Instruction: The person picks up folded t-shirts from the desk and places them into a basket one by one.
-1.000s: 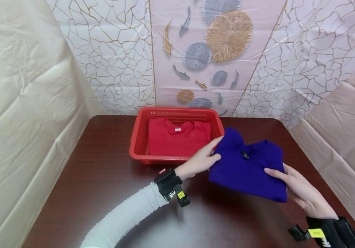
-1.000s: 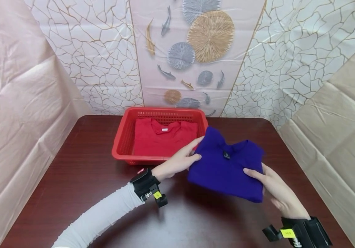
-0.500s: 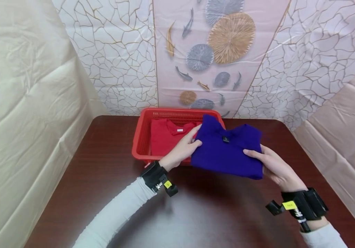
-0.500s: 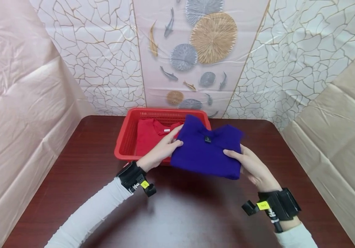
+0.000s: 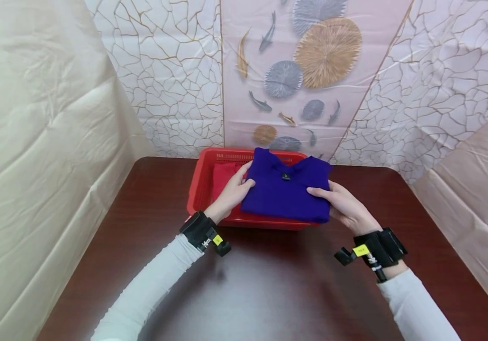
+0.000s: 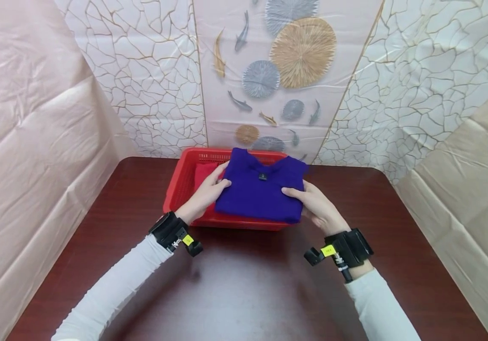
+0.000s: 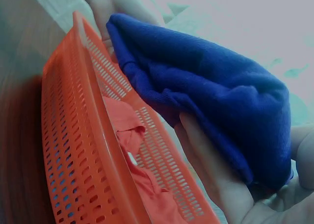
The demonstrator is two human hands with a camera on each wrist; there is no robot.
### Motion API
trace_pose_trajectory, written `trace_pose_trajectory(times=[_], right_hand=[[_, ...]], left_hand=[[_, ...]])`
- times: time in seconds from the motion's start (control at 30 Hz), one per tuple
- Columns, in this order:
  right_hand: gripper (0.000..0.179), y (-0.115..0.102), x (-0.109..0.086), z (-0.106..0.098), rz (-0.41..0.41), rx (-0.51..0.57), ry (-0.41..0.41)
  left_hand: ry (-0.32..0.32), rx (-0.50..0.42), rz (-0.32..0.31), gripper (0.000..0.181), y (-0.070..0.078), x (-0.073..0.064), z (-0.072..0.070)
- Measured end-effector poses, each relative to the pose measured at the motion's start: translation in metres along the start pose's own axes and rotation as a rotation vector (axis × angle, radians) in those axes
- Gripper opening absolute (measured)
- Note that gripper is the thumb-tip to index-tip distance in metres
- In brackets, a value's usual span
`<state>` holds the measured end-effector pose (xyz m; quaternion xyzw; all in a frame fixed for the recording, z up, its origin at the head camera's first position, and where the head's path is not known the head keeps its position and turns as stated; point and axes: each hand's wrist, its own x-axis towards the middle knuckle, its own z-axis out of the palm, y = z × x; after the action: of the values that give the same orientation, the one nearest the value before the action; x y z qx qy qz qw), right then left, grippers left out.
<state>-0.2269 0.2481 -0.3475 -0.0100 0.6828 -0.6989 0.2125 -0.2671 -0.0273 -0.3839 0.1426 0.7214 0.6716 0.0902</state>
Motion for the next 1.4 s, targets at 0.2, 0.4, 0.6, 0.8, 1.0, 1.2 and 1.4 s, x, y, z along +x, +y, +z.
trace_pose_trajectory(times=[0.2, 0.4, 0.6, 0.8, 1.0, 1.2, 1.4], right_hand=[[0.073, 0.003, 0.029, 0.007, -0.005, -0.048, 0.019], [0.072, 0.007, 0.052, 0.013, 0.007, -0.064, 0.036], [0.076, 0.009, 0.066, 0.019, 0.035, -0.114, 0.052], [0.082, 0.014, 0.070, 0.023, 0.076, -0.121, 0.083], [0.084, 0.023, 0.073, 0.023, 0.045, -0.219, 0.101], [0.072, 0.027, 0.069, 0.022, -0.047, -0.436, 0.121], [0.051, 0.036, 0.063, 0.025, -0.335, -1.078, 0.085]], left_hand=[[0.033, 0.022, -0.038, 0.055, -0.008, 0.008, -0.016], [0.022, 0.041, -0.089, 0.056, -0.015, 0.013, -0.028], [0.023, 0.106, -0.102, 0.057, -0.025, 0.015, -0.036], [-0.006, 0.111, -0.156, 0.058, -0.034, 0.016, -0.041], [-0.045, 0.095, -0.242, 0.061, -0.038, 0.012, -0.047], [-0.066, 0.256, -0.277, 0.064, -0.030, 0.005, -0.057], [-0.041, 0.624, -0.213, 0.069, -0.019, -0.004, -0.067]])
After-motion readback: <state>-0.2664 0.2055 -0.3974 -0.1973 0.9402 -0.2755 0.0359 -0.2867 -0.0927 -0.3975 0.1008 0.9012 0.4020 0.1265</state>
